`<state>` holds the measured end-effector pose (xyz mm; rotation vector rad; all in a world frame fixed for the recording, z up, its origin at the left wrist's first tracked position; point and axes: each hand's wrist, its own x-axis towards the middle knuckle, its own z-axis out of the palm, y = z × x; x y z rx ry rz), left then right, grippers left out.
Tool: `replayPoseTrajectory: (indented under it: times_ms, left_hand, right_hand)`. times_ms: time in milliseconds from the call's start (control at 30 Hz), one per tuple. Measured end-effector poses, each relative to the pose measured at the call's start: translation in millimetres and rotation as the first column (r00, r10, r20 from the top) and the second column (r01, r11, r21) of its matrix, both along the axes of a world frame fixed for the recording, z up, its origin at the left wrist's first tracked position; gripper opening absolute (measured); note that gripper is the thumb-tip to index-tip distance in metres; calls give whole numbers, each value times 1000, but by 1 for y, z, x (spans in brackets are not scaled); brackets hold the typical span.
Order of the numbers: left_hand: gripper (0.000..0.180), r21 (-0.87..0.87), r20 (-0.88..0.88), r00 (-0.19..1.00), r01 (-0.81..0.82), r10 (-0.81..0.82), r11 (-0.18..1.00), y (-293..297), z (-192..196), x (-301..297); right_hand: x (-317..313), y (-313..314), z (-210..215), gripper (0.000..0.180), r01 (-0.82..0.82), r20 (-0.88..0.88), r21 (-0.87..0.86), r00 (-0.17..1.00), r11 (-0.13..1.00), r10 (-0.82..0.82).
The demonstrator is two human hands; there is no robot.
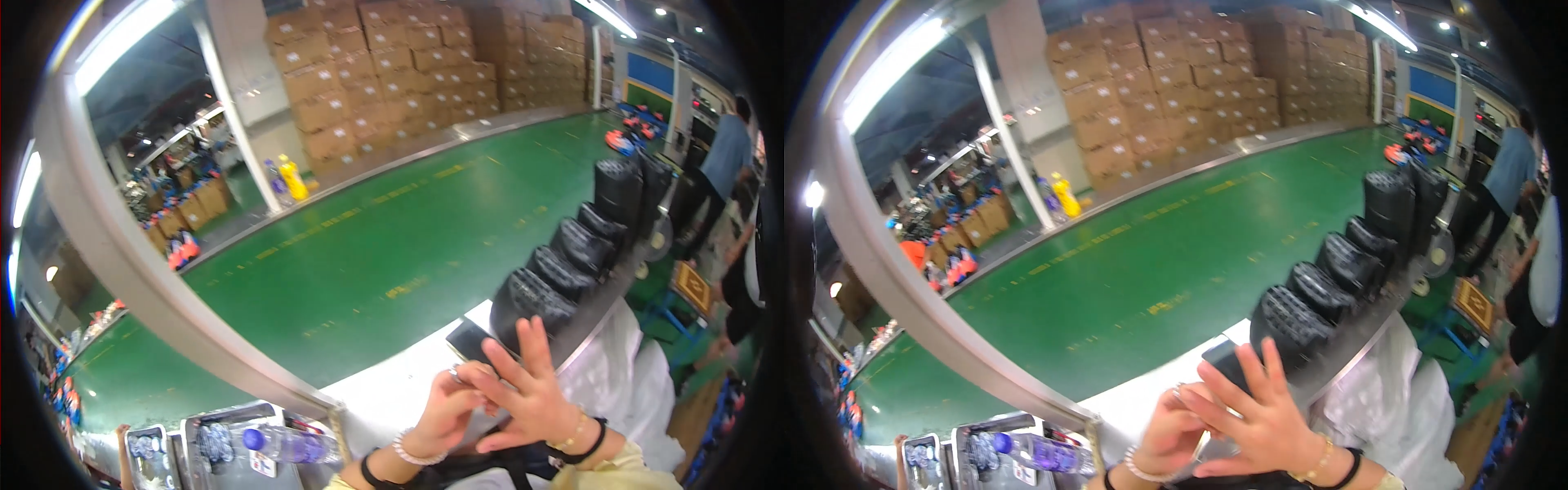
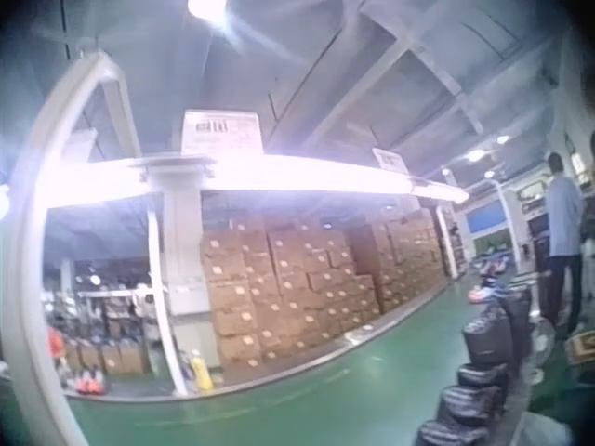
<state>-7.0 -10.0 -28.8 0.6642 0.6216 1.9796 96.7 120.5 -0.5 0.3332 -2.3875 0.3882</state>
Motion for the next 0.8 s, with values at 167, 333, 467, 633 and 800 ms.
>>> replayPoseTrajectory:
  times_ms: [167,333,467,633,800]
  left_hand:
    - [15,6,130,973,189,-188,982,6,5,-7]
    - [9,-113,168,975,169,-149,979,12,6,10]
    - [5,-36,-39,999,-39,38,999,1,12,1]
    - [11,-58,-200,974,-122,108,991,-2,13,1]
    - [19,-40,-209,965,-170,158,985,-4,15,1]
  right_hand:
    - [-7,1,-3,80,-77,-6,-112,997,991,77]
    - [-12,5,-1,94,-264,14,-487,951,832,310]
    - [-9,2,-4,108,-281,100,-768,835,576,541]
    - [-12,3,-12,107,-352,67,-706,831,614,553]
    - [-14,4,-14,100,-369,34,-555,885,745,464]
